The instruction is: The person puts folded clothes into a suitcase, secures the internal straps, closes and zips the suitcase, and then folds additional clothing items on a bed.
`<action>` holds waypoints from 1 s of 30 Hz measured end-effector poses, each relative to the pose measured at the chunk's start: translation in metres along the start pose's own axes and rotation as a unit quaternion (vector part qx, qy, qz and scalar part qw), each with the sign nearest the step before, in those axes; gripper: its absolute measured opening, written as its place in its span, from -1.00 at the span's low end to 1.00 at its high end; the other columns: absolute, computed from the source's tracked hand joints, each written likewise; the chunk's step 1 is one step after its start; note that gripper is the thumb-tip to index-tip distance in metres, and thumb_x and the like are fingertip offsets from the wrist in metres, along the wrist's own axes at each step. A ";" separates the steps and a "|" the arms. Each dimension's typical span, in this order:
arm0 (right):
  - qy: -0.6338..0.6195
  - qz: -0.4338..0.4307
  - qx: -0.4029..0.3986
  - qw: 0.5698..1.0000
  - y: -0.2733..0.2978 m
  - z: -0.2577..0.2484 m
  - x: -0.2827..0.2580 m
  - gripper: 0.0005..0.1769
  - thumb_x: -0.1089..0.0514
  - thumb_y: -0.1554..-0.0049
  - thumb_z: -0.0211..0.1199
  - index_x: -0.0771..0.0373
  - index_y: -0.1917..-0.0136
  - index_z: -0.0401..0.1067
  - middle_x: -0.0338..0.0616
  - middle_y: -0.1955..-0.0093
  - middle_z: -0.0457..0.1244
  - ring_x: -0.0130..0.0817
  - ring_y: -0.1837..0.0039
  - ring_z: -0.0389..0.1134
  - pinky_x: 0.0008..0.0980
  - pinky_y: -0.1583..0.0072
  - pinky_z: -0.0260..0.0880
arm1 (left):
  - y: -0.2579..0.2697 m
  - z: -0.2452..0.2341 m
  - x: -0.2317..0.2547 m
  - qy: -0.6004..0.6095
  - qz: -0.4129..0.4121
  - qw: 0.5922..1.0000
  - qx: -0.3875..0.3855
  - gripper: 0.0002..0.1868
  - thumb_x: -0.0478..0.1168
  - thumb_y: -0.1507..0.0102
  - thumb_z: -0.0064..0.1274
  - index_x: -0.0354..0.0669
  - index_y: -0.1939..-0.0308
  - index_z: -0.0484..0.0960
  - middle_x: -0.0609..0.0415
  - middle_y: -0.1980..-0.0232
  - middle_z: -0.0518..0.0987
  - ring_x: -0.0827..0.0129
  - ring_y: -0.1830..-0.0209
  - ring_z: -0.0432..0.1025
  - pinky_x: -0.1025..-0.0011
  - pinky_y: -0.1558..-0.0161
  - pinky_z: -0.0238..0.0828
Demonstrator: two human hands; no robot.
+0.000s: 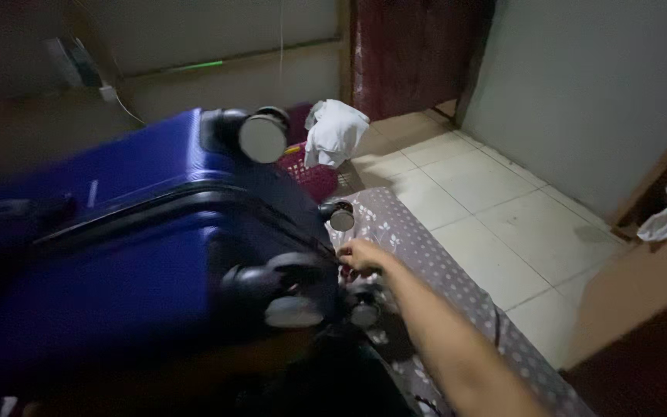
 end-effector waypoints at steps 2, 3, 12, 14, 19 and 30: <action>0.117 -0.062 0.046 0.990 -0.002 -0.007 0.001 -0.73 0.08 -0.14 0.24 0.10 -0.09 0.59 -0.10 0.09 0.46 -0.35 0.15 0.47 -0.27 0.11 0.46 | 0.000 -0.007 0.022 0.013 0.001 1.000 -0.001 -0.39 -0.07 -0.16 0.17 -0.20 -0.23 0.39 -0.08 -0.03 0.48 0.19 0.00 0.45 0.14 -0.01 0.46; 0.138 -0.041 0.048 0.988 -0.004 -0.010 0.008 -0.77 0.07 -0.14 0.25 0.17 -0.01 0.61 -0.04 0.13 0.45 -0.27 0.16 0.48 -0.23 0.10 0.45 | -0.002 -0.013 0.031 0.022 0.005 1.000 0.000 -0.39 -0.07 -0.16 0.17 -0.21 -0.23 0.39 -0.08 -0.03 0.48 0.19 0.01 0.45 0.15 0.00 0.47; 0.115 0.023 0.091 0.989 0.040 -0.029 0.005 -0.79 0.13 -0.11 0.25 0.25 0.09 0.64 0.00 0.17 0.45 -0.21 0.17 0.47 -0.19 0.11 0.45 | -0.009 0.012 0.042 -0.091 -0.064 0.993 -0.025 -0.47 -0.12 -0.18 0.18 -0.05 -0.22 0.47 0.01 -0.03 0.52 0.16 -0.05 0.48 -0.08 -0.09 0.47; 0.105 0.027 0.091 0.990 0.039 -0.035 -0.004 -0.79 0.15 -0.10 0.24 0.26 0.10 0.64 -0.01 0.17 0.45 -0.21 0.17 0.47 -0.19 0.11 0.45 | 0.002 0.016 0.036 -0.195 -0.112 0.974 -0.023 -0.44 -0.16 -0.12 0.24 0.00 -0.21 0.49 -0.02 -0.10 0.51 0.04 -0.20 0.50 -0.33 -0.20 0.42; 0.075 0.040 0.095 0.992 0.038 -0.047 -0.014 -0.79 0.19 -0.08 0.23 0.27 0.11 0.65 -0.02 0.17 0.45 -0.22 0.17 0.46 -0.19 0.12 0.45 | -0.002 -0.015 0.098 -0.162 -0.148 0.975 -0.026 -0.36 -0.36 -0.04 0.05 0.12 -0.22 0.50 -0.02 -0.17 0.53 -0.02 -0.27 0.46 -0.50 -0.32 0.12; -0.099 0.076 0.045 0.991 0.058 -0.049 -0.025 -0.78 0.29 -0.03 0.21 0.30 0.14 0.66 -0.07 0.17 0.46 -0.24 0.17 0.44 -0.19 0.14 0.45 | -0.005 -0.062 0.146 -0.087 -0.167 0.981 -0.040 -0.46 -0.28 -0.21 0.04 0.12 -0.30 0.54 -0.03 -0.26 0.52 -0.04 -0.29 0.41 -0.57 -0.31 -0.04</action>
Point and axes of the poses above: each hand's wrist, its own y-axis away from the middle knuckle, its own z-axis out of the palm, x = y × z, the point moved 6 cm from there along -y, towards the middle knuckle
